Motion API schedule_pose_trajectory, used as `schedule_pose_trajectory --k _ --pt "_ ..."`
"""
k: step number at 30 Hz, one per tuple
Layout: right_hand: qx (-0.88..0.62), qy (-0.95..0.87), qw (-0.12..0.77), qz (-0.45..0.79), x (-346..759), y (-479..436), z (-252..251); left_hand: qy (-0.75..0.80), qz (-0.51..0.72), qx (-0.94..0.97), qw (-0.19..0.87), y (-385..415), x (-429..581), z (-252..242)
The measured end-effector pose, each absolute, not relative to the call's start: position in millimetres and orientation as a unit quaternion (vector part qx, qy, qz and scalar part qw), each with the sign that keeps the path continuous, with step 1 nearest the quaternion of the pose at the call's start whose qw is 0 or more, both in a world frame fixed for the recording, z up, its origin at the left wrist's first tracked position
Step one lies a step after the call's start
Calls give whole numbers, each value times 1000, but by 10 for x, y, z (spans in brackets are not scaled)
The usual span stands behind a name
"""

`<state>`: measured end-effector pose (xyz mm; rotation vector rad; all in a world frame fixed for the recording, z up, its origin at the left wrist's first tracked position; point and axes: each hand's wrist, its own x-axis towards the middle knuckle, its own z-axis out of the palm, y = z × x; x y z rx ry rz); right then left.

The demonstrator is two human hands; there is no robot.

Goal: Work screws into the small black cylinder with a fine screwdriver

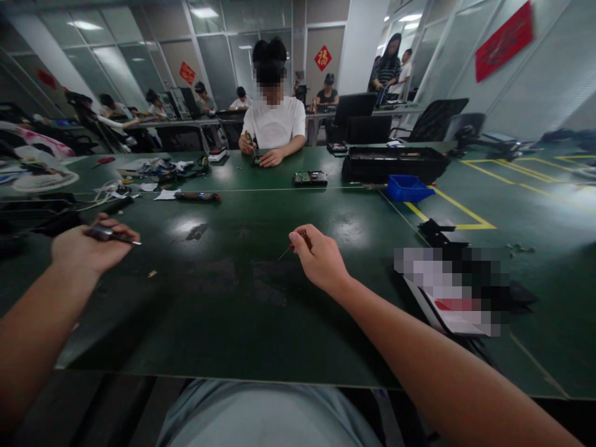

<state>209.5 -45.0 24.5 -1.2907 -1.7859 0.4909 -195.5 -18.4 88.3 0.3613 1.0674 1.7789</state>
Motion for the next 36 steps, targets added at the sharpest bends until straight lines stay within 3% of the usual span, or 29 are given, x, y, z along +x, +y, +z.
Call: schedule_pose_trajectory --k 6,11,18,23,28,36 --pt "-518 -721 419 190 2084 -475 271 373 618 198 663 -76 -890 687" --pt "-513 -708 444 195 2105 -458 239 352 518 299 720 -134 -99 682" --pt "-512 -706 456 177 2134 -429 215 362 510 552 552 -230 345 399" --pt "-534 -713 427 157 2108 -467 279 416 378 732 385 -312 297 120" --pt "-522 -699 465 149 2118 -506 290 433 340 762 341 -217 168 30" --pt "-445 -632 595 220 2139 -505 226 413 373 776 298 -87 109 -42"
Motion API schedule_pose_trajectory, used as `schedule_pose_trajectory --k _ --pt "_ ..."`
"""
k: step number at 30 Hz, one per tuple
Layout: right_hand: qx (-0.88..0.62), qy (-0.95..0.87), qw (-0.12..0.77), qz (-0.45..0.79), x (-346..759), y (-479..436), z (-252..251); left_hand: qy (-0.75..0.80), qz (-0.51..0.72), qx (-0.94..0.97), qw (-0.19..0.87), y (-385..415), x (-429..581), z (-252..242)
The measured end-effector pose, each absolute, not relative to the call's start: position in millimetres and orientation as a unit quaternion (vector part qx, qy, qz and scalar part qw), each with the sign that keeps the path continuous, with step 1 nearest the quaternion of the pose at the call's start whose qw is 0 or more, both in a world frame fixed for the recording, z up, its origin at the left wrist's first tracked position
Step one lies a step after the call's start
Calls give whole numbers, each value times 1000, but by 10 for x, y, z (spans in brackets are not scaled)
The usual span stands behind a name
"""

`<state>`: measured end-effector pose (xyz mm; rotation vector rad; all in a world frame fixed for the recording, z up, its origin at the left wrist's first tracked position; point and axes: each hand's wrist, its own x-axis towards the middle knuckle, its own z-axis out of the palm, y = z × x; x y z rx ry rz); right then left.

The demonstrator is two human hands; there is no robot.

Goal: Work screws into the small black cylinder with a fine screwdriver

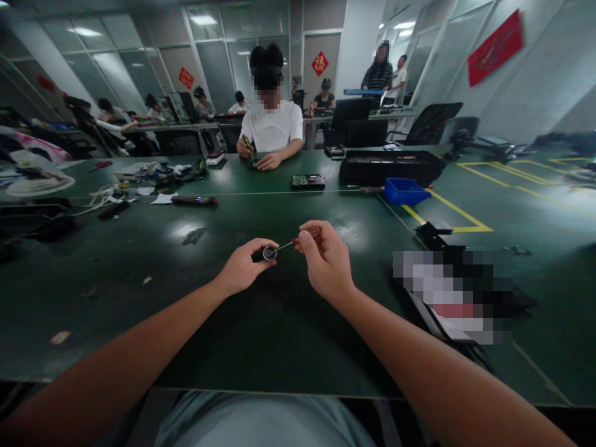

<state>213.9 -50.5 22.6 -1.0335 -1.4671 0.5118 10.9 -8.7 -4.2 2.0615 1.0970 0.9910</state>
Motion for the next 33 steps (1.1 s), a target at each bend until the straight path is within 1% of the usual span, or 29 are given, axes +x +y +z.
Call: schedule_pose_trajectory --k 7,24,27,30,33 --pt "-461 -650 563 221 2124 -463 168 434 383 760 296 -82 114 -36" --pt "-489 -631 567 201 2107 -475 200 409 401 766 292 -71 73 -73" --pt "-501 -647 547 175 2120 -485 235 405 398 776 276 -67 69 -74" --pt "-535 -657 518 119 2135 -490 279 395 399 790 249 -57 61 -84" --pt "-546 -662 508 78 2143 -495 303 388 397 801 224 -53 55 -86"
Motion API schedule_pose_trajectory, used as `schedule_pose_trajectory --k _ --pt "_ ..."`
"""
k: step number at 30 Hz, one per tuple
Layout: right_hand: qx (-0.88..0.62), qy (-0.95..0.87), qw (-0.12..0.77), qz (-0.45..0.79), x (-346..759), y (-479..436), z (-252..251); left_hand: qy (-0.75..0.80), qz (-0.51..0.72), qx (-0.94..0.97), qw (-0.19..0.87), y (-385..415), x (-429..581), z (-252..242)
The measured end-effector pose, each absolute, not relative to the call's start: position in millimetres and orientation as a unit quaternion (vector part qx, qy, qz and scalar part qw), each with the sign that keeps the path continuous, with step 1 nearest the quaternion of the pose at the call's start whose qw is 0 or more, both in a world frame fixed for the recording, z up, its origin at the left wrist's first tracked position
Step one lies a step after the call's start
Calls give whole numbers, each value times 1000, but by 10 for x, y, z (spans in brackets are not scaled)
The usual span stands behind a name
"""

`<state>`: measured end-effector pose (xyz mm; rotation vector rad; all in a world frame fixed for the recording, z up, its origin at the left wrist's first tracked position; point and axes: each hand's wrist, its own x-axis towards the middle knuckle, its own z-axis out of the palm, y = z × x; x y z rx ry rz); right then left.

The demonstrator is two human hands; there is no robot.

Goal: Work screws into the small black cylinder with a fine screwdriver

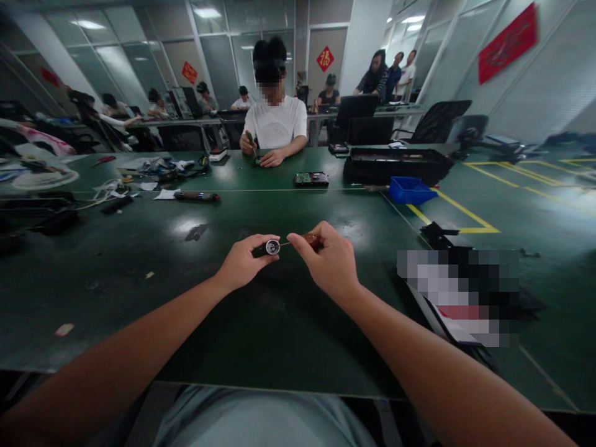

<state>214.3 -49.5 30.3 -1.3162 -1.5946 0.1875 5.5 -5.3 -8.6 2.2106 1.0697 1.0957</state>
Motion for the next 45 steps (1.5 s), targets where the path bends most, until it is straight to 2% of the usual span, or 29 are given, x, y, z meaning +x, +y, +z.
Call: schedule_pose_trajectory --k 14,24,34,38,45 --pt "-409 -769 480 99 2159 -519 300 400 386 807 199 -55 37 -44" --pt "-491 -746 439 100 2131 -510 305 395 378 816 187 -41 25 -93" --pt "-459 -767 434 108 2127 -544 316 398 369 820 184 -37 25 -85" --pt "-471 -726 486 127 2109 -537 268 403 368 817 184 -42 29 -75" --pt "-457 -610 573 300 2120 -385 149 396 379 818 174 -42 25 -48"
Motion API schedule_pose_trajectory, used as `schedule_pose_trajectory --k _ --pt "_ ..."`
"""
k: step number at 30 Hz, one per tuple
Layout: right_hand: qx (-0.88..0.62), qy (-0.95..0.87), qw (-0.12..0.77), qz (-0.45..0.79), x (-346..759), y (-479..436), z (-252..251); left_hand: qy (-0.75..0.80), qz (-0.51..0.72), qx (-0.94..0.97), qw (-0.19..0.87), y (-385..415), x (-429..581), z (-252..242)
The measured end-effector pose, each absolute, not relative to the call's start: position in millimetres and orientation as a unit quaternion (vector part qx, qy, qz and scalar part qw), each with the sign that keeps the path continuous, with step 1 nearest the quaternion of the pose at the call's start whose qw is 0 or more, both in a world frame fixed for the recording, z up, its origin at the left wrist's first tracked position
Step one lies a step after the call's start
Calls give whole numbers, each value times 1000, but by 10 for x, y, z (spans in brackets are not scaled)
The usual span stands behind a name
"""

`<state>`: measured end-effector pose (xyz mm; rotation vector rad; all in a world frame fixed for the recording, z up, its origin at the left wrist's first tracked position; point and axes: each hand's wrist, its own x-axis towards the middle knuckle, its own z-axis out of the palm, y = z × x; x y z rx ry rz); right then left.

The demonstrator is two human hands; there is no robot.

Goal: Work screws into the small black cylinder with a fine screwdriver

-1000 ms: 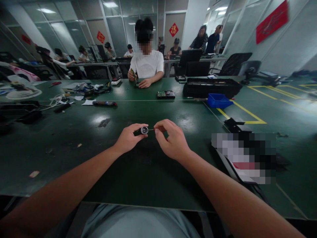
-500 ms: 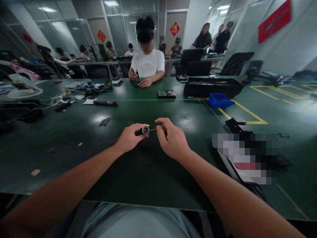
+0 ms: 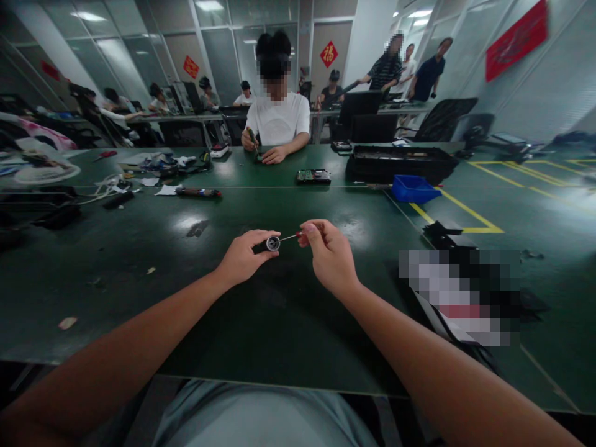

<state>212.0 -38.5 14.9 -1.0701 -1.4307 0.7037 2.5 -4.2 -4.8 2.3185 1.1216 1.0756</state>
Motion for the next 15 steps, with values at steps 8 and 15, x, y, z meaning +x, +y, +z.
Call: schedule_pose_trajectory --k 8,15 --pt "-444 -483 606 450 2122 -255 79 346 347 861 135 19 -17 -27" --pt "-450 -506 626 386 2142 -240 52 399 346 837 148 -29 9 13"
